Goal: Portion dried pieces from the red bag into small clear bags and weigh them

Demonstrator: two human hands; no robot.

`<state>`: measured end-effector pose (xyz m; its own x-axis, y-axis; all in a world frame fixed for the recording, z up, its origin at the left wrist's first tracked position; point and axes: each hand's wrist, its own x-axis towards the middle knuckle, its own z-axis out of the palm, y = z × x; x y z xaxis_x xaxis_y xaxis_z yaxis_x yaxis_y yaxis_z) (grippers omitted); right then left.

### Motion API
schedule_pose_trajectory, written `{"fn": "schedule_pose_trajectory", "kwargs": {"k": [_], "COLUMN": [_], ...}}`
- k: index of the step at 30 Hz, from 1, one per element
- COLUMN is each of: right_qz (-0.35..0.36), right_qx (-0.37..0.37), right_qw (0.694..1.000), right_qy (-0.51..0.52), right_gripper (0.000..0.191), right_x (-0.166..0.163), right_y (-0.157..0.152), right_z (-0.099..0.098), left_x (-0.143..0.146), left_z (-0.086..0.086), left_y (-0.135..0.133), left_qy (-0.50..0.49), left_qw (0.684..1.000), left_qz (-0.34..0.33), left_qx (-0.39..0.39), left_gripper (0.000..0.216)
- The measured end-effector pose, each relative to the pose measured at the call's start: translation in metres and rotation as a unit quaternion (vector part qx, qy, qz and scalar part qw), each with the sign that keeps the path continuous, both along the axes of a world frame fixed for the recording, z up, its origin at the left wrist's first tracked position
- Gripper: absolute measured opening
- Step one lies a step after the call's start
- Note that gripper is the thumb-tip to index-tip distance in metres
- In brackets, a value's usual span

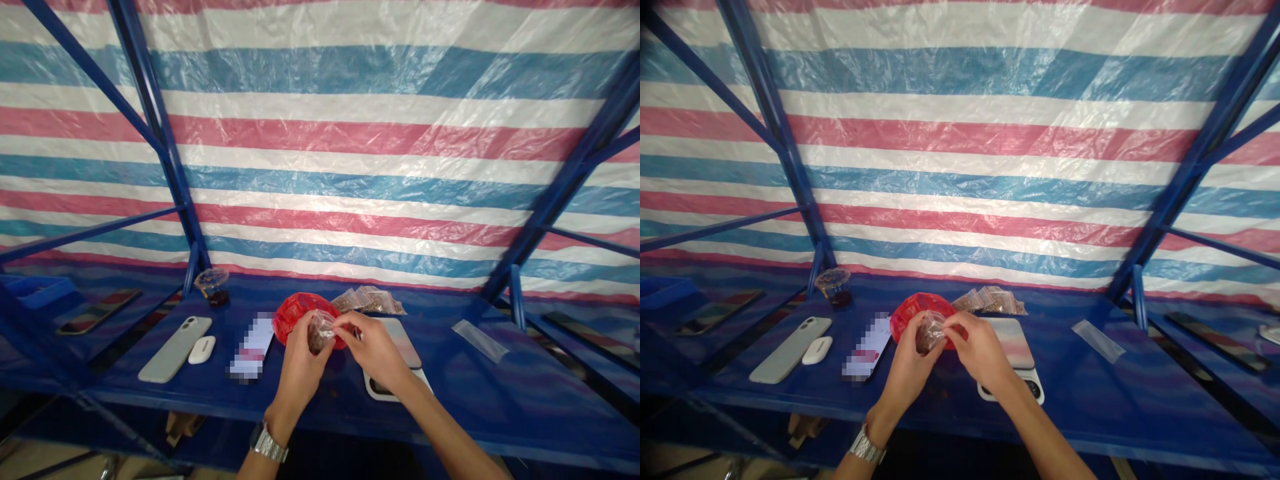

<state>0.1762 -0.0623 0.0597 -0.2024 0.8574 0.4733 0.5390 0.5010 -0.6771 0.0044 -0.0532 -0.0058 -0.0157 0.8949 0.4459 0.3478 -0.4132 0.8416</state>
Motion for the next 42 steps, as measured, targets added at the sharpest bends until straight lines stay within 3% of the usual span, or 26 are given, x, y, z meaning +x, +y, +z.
{"fn": "schedule_pose_trajectory", "kwargs": {"k": [3,6,11,15,20,27,34,42], "right_qz": [-0.076,-0.169,-0.175,-0.191,-0.276,-0.405,-0.385,-0.391], "right_qx": [-0.006,-0.029,-0.069,-0.033,0.041,0.080,0.056,0.059], "right_qw": [0.997,0.985,0.982,0.981,0.955,0.885,0.901,0.899], "right_qy": [-0.004,0.001,-0.031,-0.026,0.095,0.213,0.190,0.188], "right_gripper": [0.019,0.026,0.029,0.034,0.040,0.040,0.036,0.034], "right_x": [0.043,0.095,0.146,0.150,0.157,0.167,0.160,0.160], "right_y": [0.000,0.007,0.018,0.016,0.011,-0.002,-0.008,-0.011], "right_z": [-0.010,-0.030,-0.061,-0.072,-0.086,-0.102,-0.094,-0.093], "left_x": [-0.010,-0.025,-0.041,-0.032,-0.022,-0.038,-0.044,-0.044], "left_z": [0.001,-0.002,-0.018,-0.025,-0.015,-0.024,-0.042,-0.042], "left_y": [-0.005,-0.006,0.005,0.014,0.009,0.001,0.004,0.002], "left_qy": [0.075,0.156,0.248,0.228,0.172,0.177,0.239,0.278], "left_qw": [0.996,0.984,0.966,0.972,0.982,0.977,0.959,0.945], "left_qz": [-0.021,0.014,0.013,-0.023,-0.071,0.006,0.025,0.053], "left_qx": [0.050,0.085,0.077,0.049,0.033,0.119,0.149,0.167], "left_gripper": [0.073,0.053,0.028,0.024,0.024,0.021,0.024,0.025]}}
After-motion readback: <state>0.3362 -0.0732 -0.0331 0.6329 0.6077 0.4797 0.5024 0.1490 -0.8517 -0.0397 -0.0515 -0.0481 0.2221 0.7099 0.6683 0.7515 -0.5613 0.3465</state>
